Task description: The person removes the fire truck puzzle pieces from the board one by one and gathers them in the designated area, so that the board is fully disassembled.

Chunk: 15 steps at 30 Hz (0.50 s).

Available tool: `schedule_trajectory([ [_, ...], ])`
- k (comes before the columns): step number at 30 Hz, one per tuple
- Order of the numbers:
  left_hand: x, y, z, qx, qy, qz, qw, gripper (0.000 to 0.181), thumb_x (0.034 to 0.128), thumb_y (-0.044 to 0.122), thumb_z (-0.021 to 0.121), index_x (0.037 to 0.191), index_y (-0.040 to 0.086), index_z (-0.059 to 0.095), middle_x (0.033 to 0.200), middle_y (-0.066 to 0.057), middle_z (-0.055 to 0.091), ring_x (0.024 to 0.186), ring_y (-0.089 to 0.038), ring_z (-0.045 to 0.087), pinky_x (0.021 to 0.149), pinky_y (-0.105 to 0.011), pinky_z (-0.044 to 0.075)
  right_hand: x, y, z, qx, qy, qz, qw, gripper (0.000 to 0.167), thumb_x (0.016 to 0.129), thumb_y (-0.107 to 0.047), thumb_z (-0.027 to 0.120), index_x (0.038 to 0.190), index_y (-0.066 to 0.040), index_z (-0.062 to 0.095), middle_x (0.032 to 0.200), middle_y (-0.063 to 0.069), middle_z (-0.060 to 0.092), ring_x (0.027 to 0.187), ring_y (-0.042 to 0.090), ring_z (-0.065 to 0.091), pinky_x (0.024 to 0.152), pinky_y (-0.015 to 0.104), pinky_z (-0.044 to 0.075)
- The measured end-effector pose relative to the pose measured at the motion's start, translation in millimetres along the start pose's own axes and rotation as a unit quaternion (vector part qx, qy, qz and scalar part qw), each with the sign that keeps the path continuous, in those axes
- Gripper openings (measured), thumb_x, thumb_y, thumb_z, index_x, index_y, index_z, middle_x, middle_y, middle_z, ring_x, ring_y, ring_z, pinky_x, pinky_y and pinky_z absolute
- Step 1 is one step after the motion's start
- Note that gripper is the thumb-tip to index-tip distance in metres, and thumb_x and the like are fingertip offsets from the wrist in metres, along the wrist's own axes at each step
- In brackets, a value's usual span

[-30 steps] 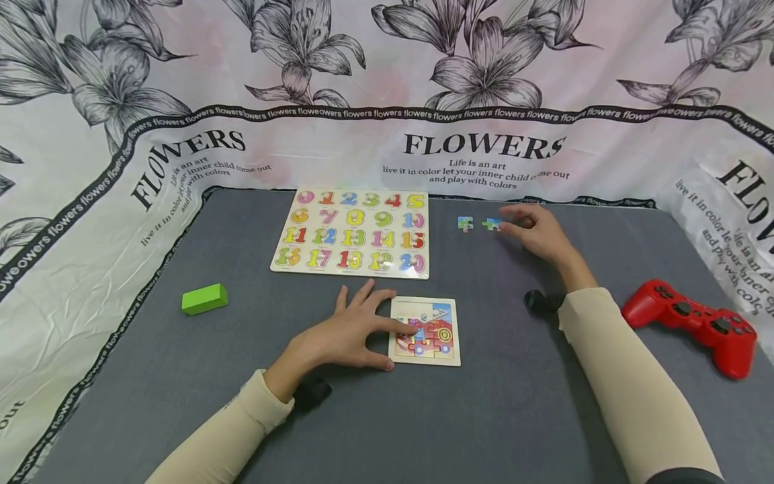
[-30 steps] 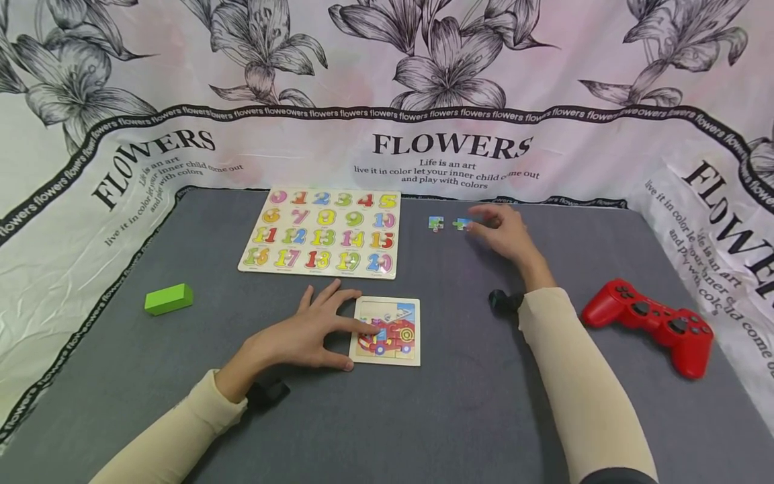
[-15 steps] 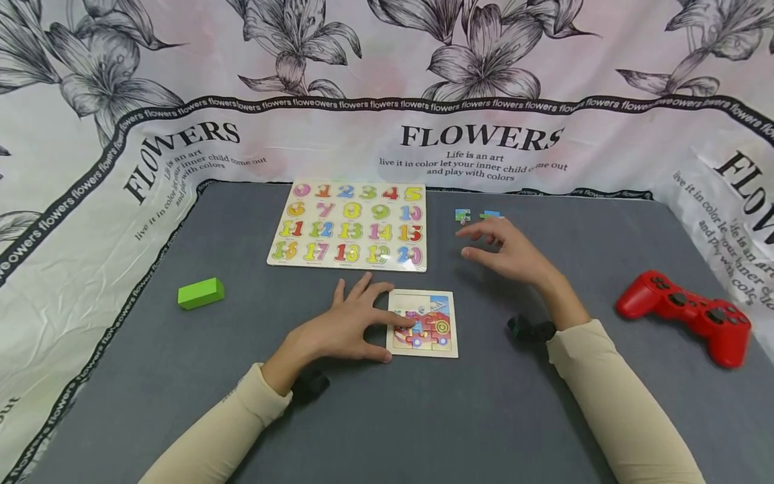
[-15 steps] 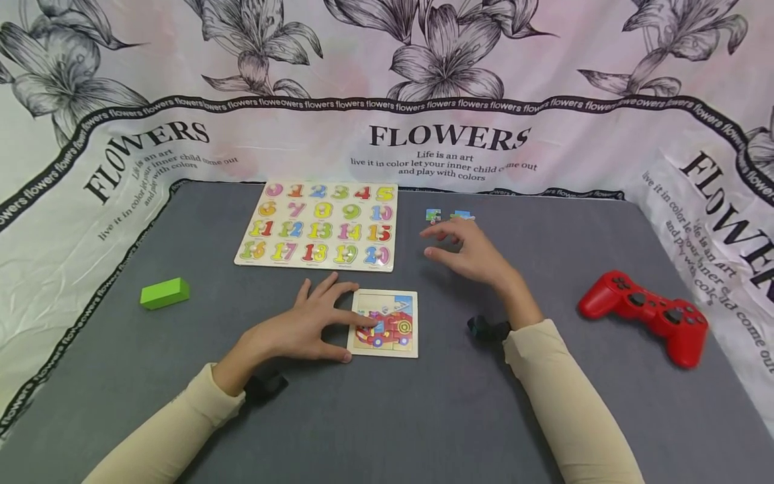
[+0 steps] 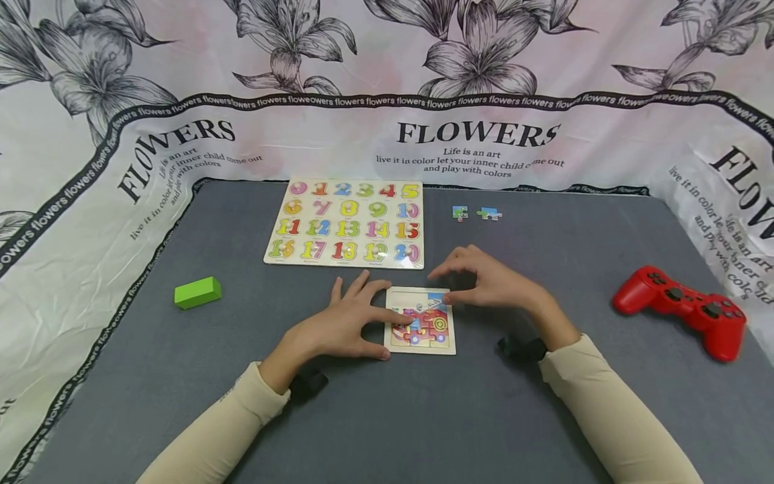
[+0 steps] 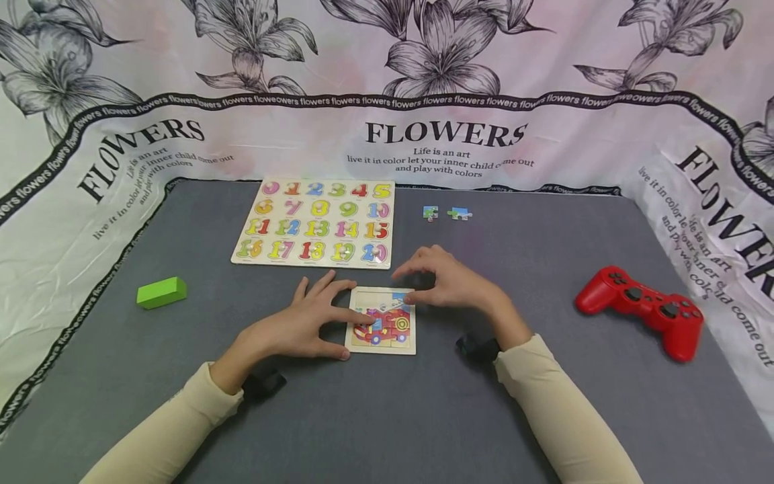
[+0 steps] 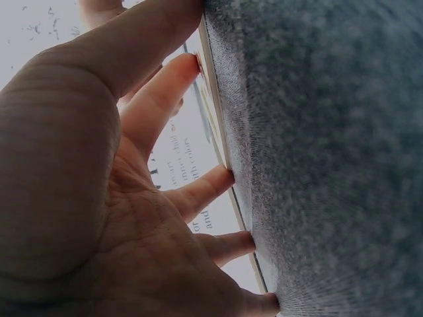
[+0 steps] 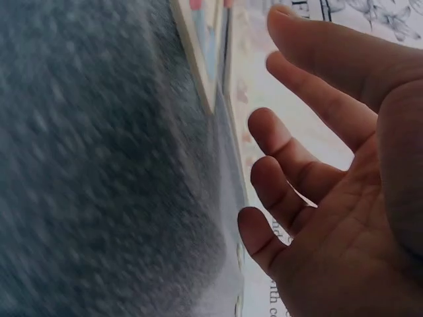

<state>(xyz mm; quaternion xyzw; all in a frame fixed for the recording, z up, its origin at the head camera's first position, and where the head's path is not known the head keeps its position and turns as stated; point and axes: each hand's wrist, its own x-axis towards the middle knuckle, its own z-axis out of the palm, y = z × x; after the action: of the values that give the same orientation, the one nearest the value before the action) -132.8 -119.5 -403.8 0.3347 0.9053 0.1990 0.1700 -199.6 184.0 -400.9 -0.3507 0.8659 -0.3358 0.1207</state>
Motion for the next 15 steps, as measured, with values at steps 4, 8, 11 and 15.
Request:
schedule_trajectory([
  [4,-0.7,-1.3,-0.5,0.003,0.001,0.001,1.0000,0.062,0.0853,0.046,0.081,0.143,0.044,0.057,0.167,-0.010,0.027,0.157,-0.047,0.002,0.113,-0.082,-0.002,1.2,-4.2,6.5,-0.013,-0.024,-0.019,0.9994,0.037,0.083,-0.022,0.085,0.119,-0.022,0.076,0.108,0.001,0.066,0.098,0.021,0.048,0.085,0.039,0.037],
  [8,-0.5,-2.1,0.5,0.004,-0.001,0.001,1.0000,0.061,0.0857,0.046,0.080,0.143,0.044,0.058,0.167,-0.010,0.027,0.157,-0.047,0.002,0.113,-0.082,-0.001,0.9,-8.8,11.0,-0.024,-0.040,-0.026,0.9986,0.035,0.081,-0.022,0.086,0.115,-0.025,0.077,0.106,-0.001,0.065,0.096,0.019,0.046,0.083,0.036,0.035],
  [11,0.0,-1.9,1.1,0.004,-0.003,0.000,1.0000,0.062,0.0855,0.046,0.080,0.143,0.044,0.058,0.167,-0.009,0.027,0.157,-0.047,0.002,0.113,-0.082,-0.001,0.0,-10.5,13.5,-0.034,-0.045,-0.020,0.9982,0.035,0.081,-0.022,0.087,0.114,-0.027,0.077,0.106,-0.001,0.063,0.096,0.018,0.044,0.084,0.036,0.034],
  [15,0.7,-1.2,1.6,0.003,-0.005,-0.003,1.0000,0.061,0.0854,0.047,0.080,0.143,0.044,0.058,0.167,-0.009,0.027,0.157,-0.046,0.002,0.113,-0.082,-0.001,-1.1,-9.9,15.1,-0.043,-0.044,-0.009,0.9981,0.034,0.080,-0.023,0.087,0.113,-0.029,0.077,0.106,-0.002,0.061,0.095,0.016,0.042,0.084,0.036,0.033],
])
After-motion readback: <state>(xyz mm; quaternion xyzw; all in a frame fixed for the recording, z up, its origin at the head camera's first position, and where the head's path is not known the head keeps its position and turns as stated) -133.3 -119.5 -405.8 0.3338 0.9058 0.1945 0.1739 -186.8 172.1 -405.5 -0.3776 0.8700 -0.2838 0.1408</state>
